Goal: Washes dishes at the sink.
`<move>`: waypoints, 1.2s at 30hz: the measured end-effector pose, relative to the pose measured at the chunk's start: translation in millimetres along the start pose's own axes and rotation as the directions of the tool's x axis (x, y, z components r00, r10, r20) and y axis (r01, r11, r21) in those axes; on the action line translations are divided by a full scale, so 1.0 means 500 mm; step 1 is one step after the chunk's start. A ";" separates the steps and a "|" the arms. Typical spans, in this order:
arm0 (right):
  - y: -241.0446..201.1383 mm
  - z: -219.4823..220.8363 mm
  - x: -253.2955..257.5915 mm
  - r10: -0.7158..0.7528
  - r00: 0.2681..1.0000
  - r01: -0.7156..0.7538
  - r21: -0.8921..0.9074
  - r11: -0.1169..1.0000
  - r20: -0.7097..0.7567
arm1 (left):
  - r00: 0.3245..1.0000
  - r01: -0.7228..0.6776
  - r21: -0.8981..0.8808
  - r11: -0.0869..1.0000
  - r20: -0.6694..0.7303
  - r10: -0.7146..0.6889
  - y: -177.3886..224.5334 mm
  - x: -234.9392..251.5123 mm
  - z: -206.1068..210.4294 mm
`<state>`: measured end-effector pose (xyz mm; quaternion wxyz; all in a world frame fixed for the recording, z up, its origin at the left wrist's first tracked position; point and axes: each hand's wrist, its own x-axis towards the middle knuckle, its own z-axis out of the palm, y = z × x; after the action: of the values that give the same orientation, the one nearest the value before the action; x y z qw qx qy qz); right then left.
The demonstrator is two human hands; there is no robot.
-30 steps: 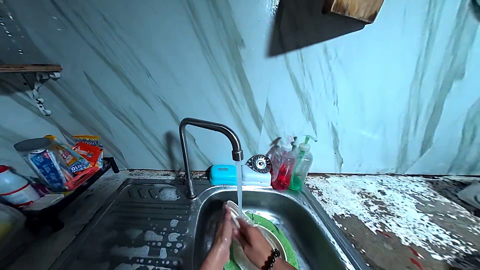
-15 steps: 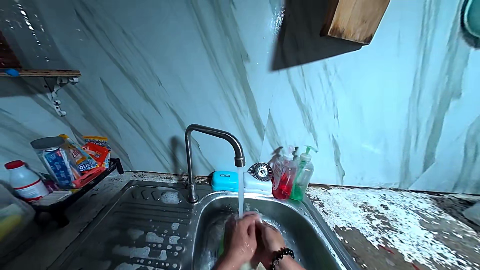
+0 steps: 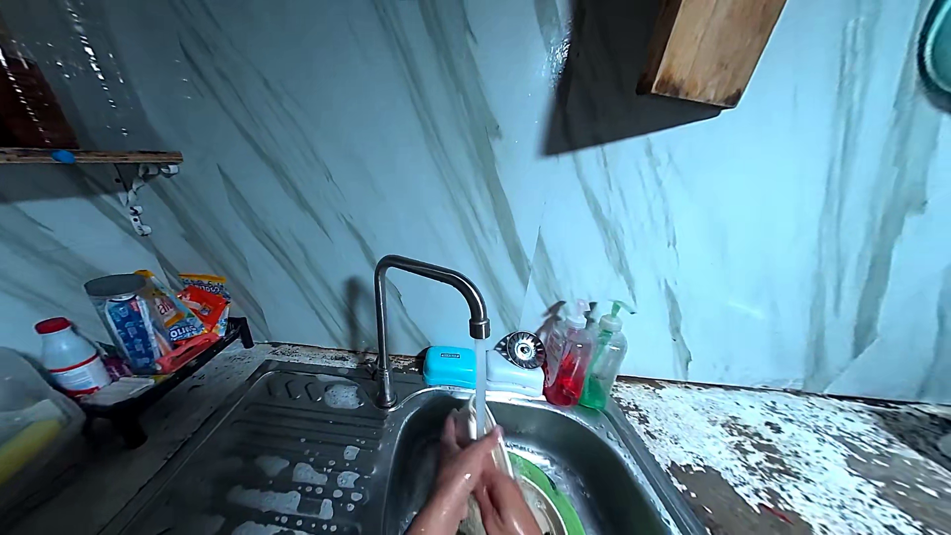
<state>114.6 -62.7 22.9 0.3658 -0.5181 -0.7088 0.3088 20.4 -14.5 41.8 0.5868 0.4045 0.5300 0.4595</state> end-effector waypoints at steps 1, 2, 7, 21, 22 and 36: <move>0.019 -0.013 -0.011 -0.083 0.982 0.092 -0.045 0.995 0.169 | 1.000 -0.008 -0.055 0.998 -0.030 0.007 -0.001 0.004 -0.013; 0.036 -0.032 -0.014 -0.094 0.934 0.145 -0.125 0.981 0.345 | 0.999 0.012 -0.097 0.995 -0.038 -0.016 -0.002 0.007 -0.031; 0.074 -0.024 0.042 0.106 0.916 0.054 -0.381 0.923 0.387 | 0.975 0.210 -0.187 0.960 0.118 -0.190 -0.040 -0.011 -0.045; 0.004 -0.069 0.037 0.106 0.718 0.296 -0.439 0.848 0.688 | 0.986 0.164 -0.297 0.941 0.055 -0.155 -0.043 0.005 -0.084; 0.022 -0.090 0.053 0.143 0.702 0.342 -0.506 0.791 0.698 | 0.982 0.188 -0.324 0.927 0.056 -0.180 -0.040 0.004 -0.090; -0.005 -0.035 0.100 0.367 0.929 -0.357 0.151 0.922 -0.042 | 0.931 -0.361 0.214 0.908 0.019 0.366 -0.057 0.007 0.000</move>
<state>118.1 -14.5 44.2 0.3625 -0.6233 -0.5642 0.4022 23.6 -18.5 13.4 0.4385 0.5516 0.4980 0.5054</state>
